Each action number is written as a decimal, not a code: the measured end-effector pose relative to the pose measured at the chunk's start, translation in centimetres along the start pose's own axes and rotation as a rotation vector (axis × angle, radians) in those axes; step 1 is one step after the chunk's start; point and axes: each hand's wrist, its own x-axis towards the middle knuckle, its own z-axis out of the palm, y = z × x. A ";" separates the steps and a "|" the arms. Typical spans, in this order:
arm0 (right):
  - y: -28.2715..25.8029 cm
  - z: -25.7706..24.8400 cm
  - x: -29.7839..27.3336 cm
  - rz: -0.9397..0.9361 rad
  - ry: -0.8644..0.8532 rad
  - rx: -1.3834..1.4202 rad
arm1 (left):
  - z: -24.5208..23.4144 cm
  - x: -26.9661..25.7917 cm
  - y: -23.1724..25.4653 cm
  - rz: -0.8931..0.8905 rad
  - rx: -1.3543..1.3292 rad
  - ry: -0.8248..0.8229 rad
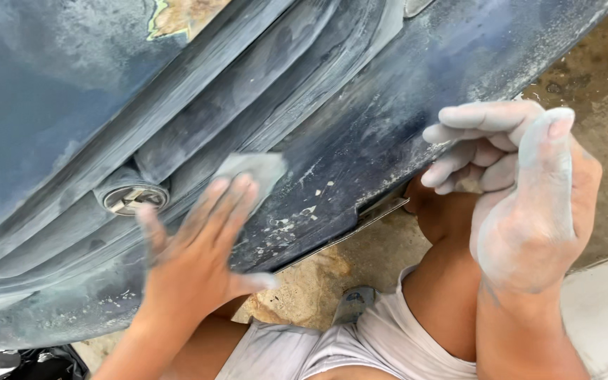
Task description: The person scrubs the front bumper and grille of a dark blue car using a small gray cloth. They repeatedly rub the surface around the emblem and headlight area, focusing on removing dirt and grime.
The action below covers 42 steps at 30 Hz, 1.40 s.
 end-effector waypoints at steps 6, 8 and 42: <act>1.8 1.3 -0.1 -0.189 -0.130 -0.099 | -0.5 5.2 1.6 -0.025 0.113 -0.002; 2.2 3.0 0.5 -0.176 -0.305 -0.249 | -1.8 8.3 2.6 -0.028 -0.060 0.096; 2.0 7.5 -2.8 0.013 -0.818 0.340 | -1.2 1.8 4.1 -0.771 -1.862 0.633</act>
